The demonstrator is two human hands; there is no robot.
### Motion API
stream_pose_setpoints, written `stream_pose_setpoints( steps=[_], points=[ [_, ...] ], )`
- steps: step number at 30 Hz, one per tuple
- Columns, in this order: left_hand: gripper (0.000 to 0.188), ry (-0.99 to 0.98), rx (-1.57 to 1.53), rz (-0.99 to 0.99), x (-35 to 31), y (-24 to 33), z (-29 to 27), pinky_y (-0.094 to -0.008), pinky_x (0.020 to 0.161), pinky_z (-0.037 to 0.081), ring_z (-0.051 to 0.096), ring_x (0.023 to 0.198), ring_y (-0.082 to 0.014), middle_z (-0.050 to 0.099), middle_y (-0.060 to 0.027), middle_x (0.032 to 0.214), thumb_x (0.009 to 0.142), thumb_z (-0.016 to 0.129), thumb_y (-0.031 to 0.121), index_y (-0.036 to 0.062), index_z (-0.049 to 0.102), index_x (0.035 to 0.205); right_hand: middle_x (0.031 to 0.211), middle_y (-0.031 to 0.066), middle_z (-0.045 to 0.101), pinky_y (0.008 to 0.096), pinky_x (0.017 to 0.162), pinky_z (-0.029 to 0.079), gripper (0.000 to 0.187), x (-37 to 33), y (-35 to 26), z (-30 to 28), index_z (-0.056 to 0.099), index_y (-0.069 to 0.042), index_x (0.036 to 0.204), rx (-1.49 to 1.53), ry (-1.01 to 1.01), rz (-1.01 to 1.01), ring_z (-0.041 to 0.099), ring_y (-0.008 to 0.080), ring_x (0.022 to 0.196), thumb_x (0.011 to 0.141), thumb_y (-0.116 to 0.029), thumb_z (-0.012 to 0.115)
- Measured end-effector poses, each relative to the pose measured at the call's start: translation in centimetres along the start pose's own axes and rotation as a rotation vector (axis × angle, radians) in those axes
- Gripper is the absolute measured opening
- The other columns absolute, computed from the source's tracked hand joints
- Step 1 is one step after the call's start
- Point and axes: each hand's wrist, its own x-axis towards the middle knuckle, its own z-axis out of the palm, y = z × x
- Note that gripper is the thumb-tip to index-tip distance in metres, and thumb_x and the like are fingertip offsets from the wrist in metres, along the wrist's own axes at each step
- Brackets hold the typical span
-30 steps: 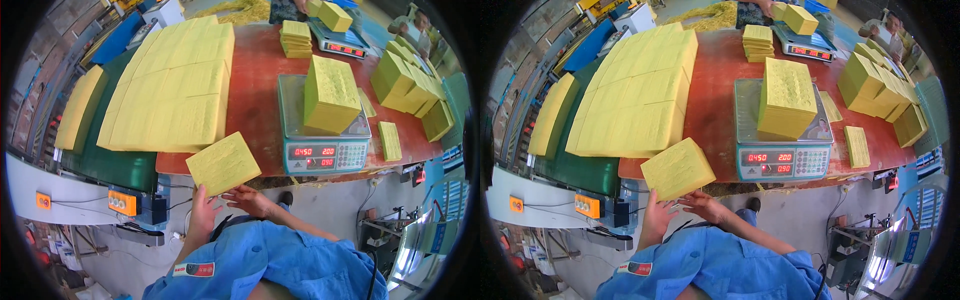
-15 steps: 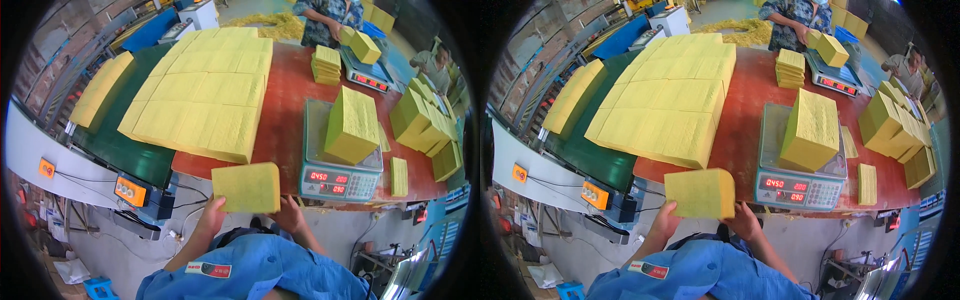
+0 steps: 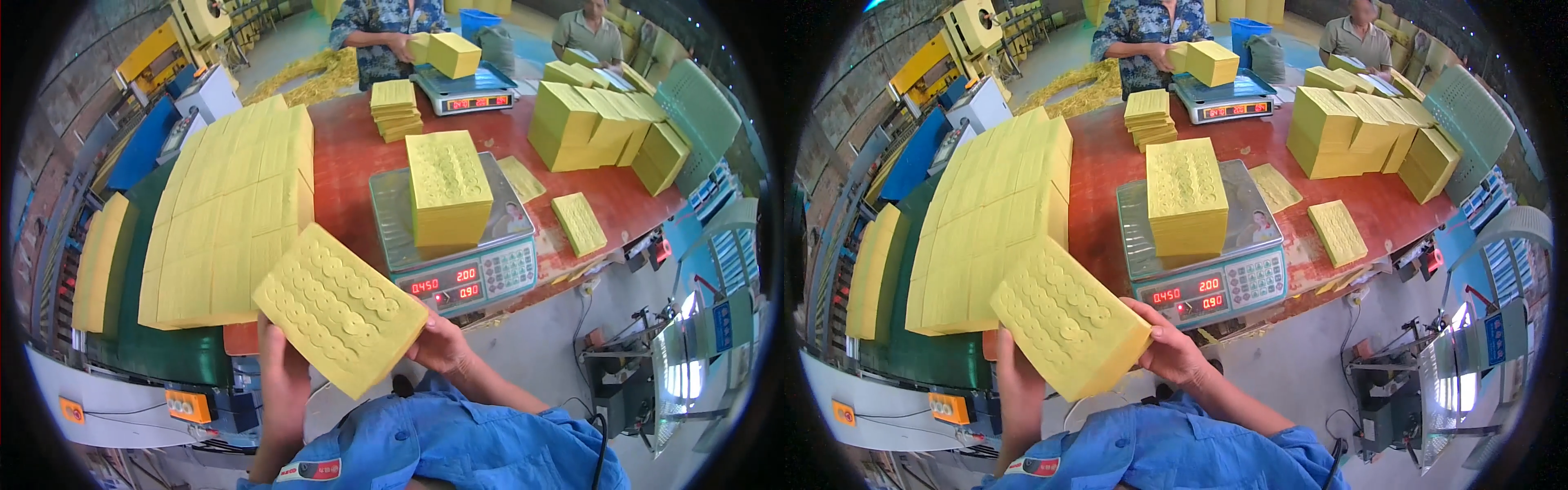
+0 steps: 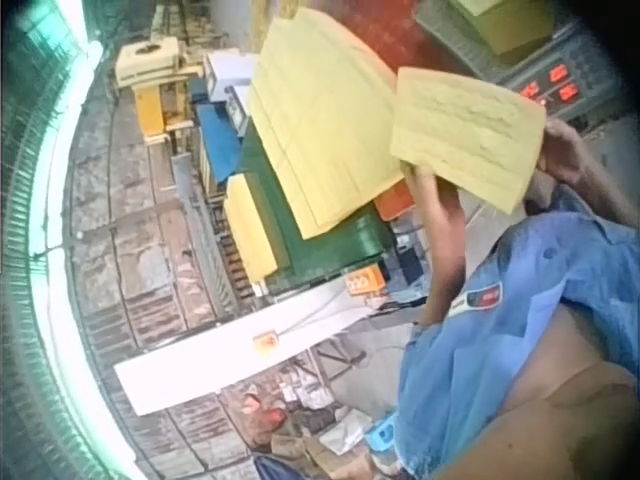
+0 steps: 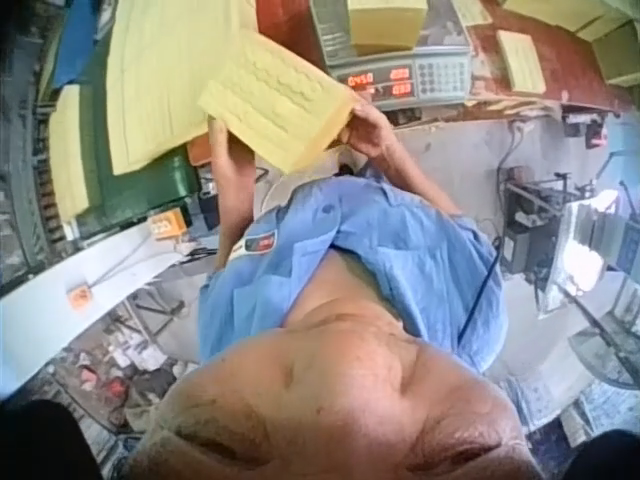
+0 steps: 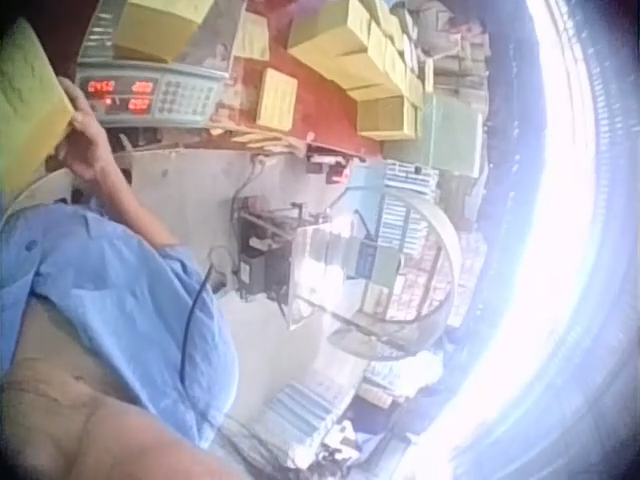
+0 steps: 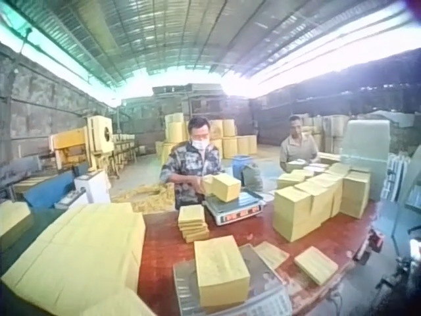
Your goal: Weigh stacks of paper on a scale and stack them on a conveyor and work surface.
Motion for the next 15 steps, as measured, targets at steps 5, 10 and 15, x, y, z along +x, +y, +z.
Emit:
stream_pose_setpoints(
  steps=[5,10,15],
  points=[
    [0.060,-0.061,-0.071,0.075,0.0,0.4,3.0,-0.0439,0.114,0.036,0.040,0.140,-0.0255,0.039,-0.0127,0.153,0.104,0.043,0.037,0.0059,0.029,0.153,0.151,0.0081,0.042,0.0448,0.111,0.039,0.086,0.7,-2.3,1.2,0.030,-0.010,0.154,-0.011,-0.051,-0.068,0.043,0.0247,0.138,0.085,-0.041,0.072],
    [0.057,-0.139,-0.095,-0.026,3.9,3.3,6.9,-0.0416,0.105,0.046,0.054,0.129,-0.0260,0.052,-0.0141,0.143,0.103,0.045,0.039,0.0017,0.042,0.146,0.145,0.0138,0.049,0.0431,0.106,0.044,0.082,0.5,-9.6,3.4,0.033,-0.003,0.152,-0.223,-0.106,-0.112,0.051,0.0258,0.131,0.089,-0.038,0.070],
    [0.054,-0.249,-0.091,-0.048,12.2,4.0,13.1,-0.0392,0.106,0.046,0.057,0.126,-0.0245,0.057,-0.0139,0.139,0.104,0.047,0.038,0.0013,0.047,0.143,0.126,0.0099,0.064,0.0315,0.092,0.049,0.052,1.6,-18.4,4.3,0.052,0.003,0.140,-0.711,0.194,-0.270,0.062,0.0181,0.110,0.101,-0.030,0.058]
  ],
)
